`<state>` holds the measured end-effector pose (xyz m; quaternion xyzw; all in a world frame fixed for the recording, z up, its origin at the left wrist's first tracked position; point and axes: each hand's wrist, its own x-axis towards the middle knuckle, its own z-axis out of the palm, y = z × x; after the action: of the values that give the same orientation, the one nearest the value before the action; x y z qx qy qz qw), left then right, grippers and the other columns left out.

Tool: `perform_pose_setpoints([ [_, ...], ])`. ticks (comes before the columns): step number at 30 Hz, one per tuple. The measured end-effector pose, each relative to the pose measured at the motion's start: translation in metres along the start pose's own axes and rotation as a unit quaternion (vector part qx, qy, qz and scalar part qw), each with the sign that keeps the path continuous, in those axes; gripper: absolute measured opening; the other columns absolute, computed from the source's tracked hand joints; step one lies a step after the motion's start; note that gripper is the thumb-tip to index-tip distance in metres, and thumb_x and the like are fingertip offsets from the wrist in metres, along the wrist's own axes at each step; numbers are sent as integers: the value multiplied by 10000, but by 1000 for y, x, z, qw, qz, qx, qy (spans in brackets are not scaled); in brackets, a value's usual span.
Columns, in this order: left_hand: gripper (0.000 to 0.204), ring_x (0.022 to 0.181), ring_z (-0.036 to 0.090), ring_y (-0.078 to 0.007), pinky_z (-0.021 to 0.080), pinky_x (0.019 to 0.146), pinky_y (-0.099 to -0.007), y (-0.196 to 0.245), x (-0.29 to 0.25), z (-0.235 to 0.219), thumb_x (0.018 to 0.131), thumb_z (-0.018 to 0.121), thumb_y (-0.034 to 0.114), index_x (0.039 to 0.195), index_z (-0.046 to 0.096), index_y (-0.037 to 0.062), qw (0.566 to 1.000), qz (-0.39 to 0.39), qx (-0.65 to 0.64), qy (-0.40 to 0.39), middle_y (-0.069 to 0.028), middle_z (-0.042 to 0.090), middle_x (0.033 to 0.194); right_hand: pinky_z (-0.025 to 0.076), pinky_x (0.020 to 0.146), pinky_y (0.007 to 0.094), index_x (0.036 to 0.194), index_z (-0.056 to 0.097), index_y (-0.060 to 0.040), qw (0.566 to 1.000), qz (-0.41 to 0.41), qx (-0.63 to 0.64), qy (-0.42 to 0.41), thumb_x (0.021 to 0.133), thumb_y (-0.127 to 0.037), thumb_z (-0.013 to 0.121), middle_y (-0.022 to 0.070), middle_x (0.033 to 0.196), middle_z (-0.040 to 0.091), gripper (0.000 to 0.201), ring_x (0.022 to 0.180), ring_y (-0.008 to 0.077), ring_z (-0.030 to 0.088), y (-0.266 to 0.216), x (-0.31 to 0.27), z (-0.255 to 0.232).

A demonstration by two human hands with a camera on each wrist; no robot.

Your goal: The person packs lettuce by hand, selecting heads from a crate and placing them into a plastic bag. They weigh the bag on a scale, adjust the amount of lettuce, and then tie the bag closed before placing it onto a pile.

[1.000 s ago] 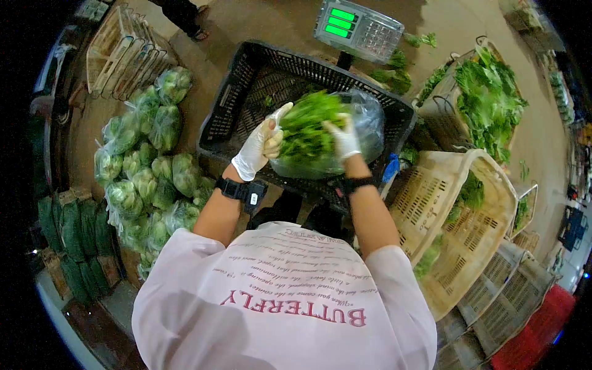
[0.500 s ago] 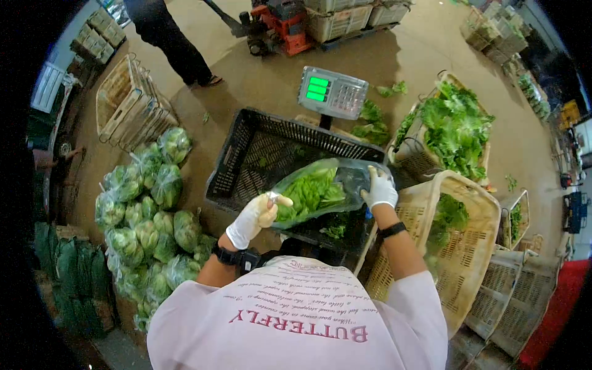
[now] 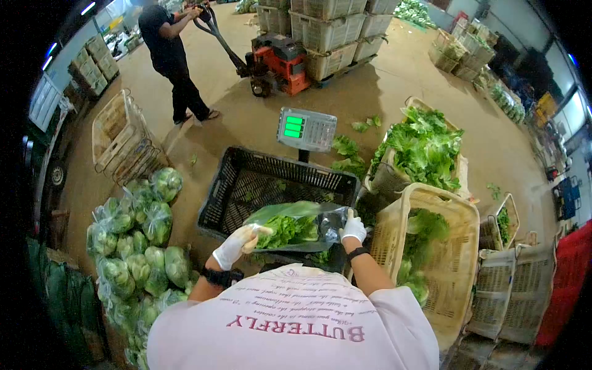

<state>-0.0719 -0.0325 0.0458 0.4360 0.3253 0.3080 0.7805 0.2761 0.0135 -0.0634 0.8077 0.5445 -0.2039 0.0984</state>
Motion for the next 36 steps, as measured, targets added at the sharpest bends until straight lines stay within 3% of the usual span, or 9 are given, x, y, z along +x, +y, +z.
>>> perform_pose_setpoints([
  [8,326,531,370,-49,284,496,-200,-28,-42,-20,973,426,246,1033,627,-3,980,39,33,192,67,428,596,494,788,369,968,631,-70,970,35,227,81,841,-254,613,127,1026,613,224,939,253,589,61,68,48],
  [11,346,599,494,-101,398,592,-219,-51,-51,-43,964,426,243,998,635,-30,962,26,-21,272,9,571,685,463,775,335,911,615,-39,635,199,723,-186,901,-243,524,84,839,670,224,543,149,504,20,15,-17],
  [13,296,637,555,-126,458,628,-248,-48,-53,-42,936,430,153,1033,622,-51,916,30,-216,337,-39,620,756,466,768,296,880,600,-8,387,13,830,-402,900,-198,515,81,833,670,209,542,129,522,46,48,28],
  [16,326,748,607,-169,499,688,-286,-20,-46,-42,915,432,131,1108,579,-85,942,99,-238,214,-98,649,922,468,770,265,940,607,19,266,-255,807,-461,896,-154,507,76,831,669,204,633,160,598,12,-10,-46],
  [17,335,781,614,-175,503,676,-282,-4,-42,-30,909,440,129,1139,567,-78,954,118,-210,180,-108,651,980,468,770,265,940,607,19,267,-252,807,-462,896,-154,507,76,831,669,204,633,160,598,6,-29,-67],
  [19,366,826,611,-167,488,600,-249,23,-22,-6,914,452,144,1214,534,-50,953,84,-168,239,-107,637,1070,461,844,314,1046,603,38,689,-327,598,-246,878,-117,504,95,897,672,249,772,185,639,-7,-61,-107],
  [23,438,778,570,-81,445,541,-200,42,23,17,905,558,217,1306,494,53,990,-7,119,77,-49,634,1050,363,1006,406,1184,560,-4,709,-619,325,-91,736,-44,523,233,1274,496,451,1162,322,509,-58,-110,-149],
  [29,308,897,552,-144,465,784,-274,-14,62,34,856,637,190,1120,590,38,991,-38,86,-100,-40,612,1014,386,980,459,1351,369,-118,772,-632,70,-16,655,-297,693,226,1456,246,789,1235,380,425,-91,-112,-121],
  [36,367,627,511,-90,421,546,-239,-9,60,39,781,687,386,965,639,72,926,-175,281,-180,-15,583,733,470,794,388,1360,416,-131,735,-635,113,-212,639,-300,692,203,1029,598,791,907,377,576,-96,-77,-67],
])
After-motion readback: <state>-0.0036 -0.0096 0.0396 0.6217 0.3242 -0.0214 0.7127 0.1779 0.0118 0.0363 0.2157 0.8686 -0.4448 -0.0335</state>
